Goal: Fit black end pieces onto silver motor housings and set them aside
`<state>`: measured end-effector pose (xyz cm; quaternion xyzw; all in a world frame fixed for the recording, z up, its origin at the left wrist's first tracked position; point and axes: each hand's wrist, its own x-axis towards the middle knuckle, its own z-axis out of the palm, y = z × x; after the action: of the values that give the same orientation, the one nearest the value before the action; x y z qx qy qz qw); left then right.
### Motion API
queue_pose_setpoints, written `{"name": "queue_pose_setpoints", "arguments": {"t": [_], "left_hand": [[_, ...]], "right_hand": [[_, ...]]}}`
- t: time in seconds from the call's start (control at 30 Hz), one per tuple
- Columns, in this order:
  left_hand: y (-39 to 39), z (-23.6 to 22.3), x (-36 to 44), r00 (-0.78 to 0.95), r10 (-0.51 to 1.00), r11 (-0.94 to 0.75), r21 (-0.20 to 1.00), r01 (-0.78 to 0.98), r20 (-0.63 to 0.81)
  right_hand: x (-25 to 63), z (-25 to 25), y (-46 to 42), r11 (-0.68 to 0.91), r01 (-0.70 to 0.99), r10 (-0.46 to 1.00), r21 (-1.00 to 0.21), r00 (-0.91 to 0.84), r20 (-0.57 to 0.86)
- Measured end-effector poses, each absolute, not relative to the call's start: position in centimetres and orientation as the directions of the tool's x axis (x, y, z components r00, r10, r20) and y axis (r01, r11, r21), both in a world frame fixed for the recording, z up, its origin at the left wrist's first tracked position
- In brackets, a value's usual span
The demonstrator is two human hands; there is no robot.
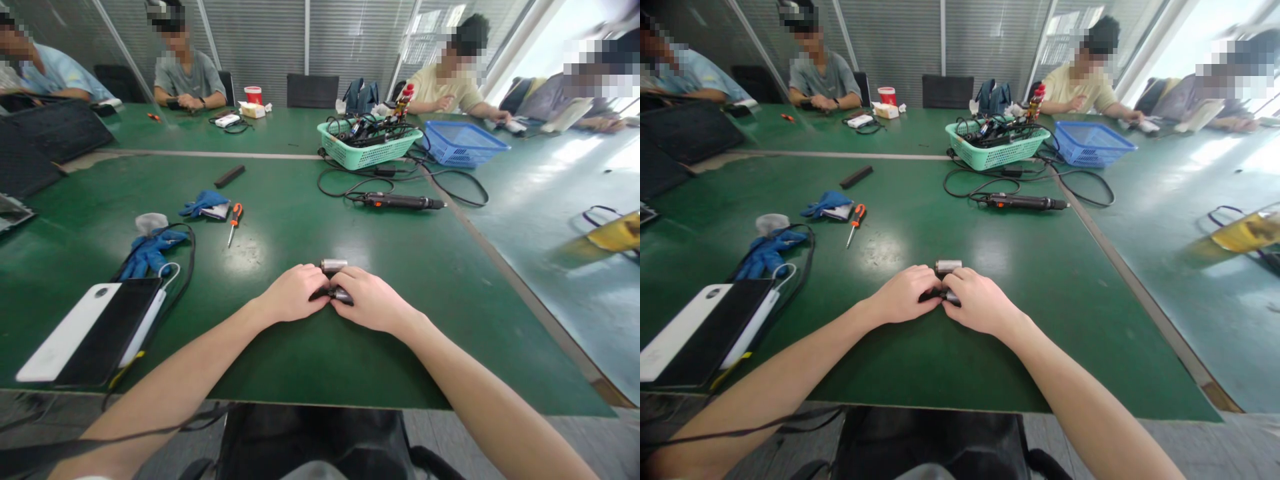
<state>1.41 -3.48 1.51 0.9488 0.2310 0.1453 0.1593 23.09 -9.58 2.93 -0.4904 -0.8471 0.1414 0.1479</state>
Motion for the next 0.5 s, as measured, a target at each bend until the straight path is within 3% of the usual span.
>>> {"name": "queue_pose_setpoints", "arguments": {"t": [0.5], "left_hand": [[-3.60,1.65,1.45,0.856,0.479,-0.849,0.351,0.395,0.196]], "right_hand": [[22.97,2.91,-9.72,0.479,0.775,0.873,-0.412,-0.467,0.138]]}}
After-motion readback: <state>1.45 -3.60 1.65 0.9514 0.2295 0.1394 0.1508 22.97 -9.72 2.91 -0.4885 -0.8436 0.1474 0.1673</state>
